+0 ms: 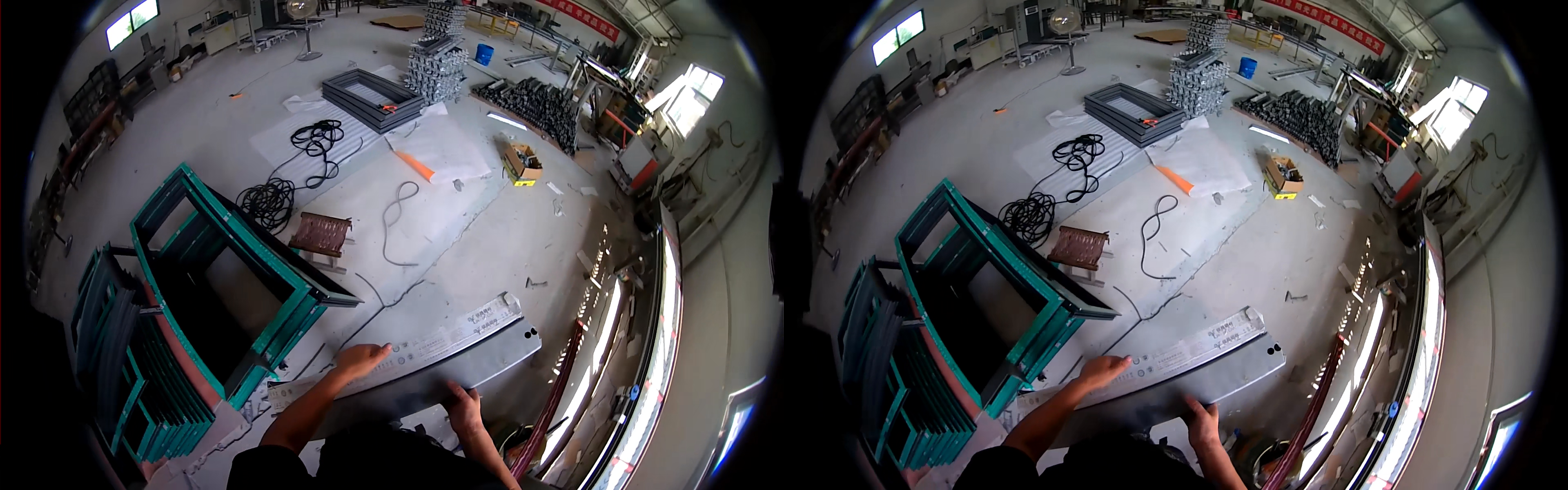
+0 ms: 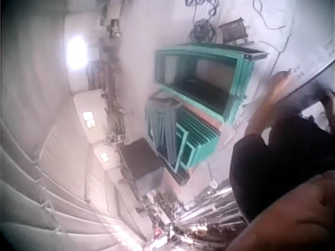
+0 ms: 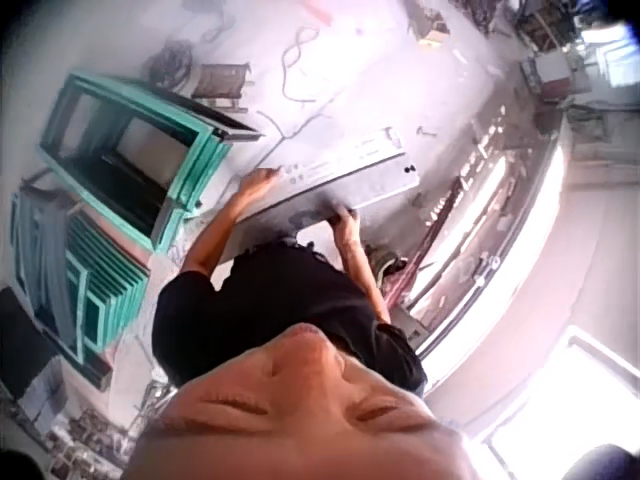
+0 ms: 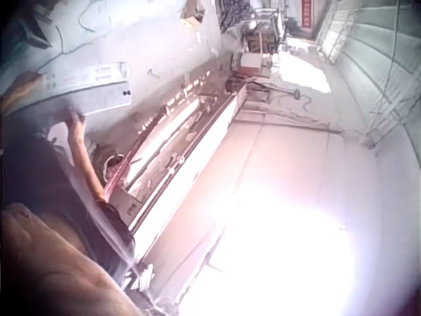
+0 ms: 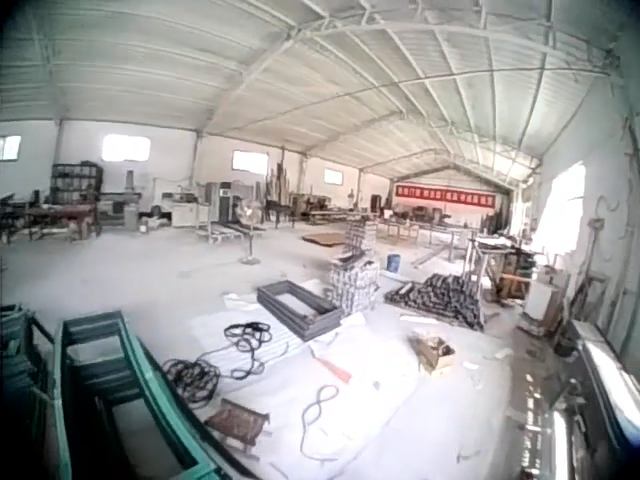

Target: The person carries a metal component, picks up a bundle of black rubber strips, and then uses a tape measure to take measurements of a green metal window frame on the floor.

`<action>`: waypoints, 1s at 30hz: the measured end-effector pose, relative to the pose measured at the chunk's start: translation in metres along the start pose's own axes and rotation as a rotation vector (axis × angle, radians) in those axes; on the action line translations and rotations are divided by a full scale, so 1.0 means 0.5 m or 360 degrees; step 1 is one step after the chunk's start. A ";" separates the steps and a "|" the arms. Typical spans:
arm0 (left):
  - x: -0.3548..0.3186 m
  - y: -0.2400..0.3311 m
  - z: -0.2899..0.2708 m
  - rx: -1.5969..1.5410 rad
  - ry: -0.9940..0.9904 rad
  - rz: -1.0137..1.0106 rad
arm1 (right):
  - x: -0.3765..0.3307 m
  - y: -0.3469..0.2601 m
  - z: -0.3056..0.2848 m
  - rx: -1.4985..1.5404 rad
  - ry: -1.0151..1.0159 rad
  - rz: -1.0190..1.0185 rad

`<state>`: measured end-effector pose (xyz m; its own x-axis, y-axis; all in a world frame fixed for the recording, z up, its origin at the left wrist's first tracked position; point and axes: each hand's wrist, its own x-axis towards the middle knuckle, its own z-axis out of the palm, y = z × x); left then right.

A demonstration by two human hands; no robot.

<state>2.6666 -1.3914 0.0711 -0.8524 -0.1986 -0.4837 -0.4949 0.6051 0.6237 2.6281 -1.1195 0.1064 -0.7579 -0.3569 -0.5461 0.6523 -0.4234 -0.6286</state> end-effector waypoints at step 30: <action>0.858 0.404 -0.373 -0.0211 0.0046 -0.0621 | 1.020 -0.624 0.186 -0.0192 -0.0184 0.0667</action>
<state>2.1694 -1.4984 0.1041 -0.6000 -0.4162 -0.6832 -0.7977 0.3761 0.4715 2.0374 -1.2470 0.0752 -0.4196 -0.5703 -0.7062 0.8941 -0.1252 -0.4301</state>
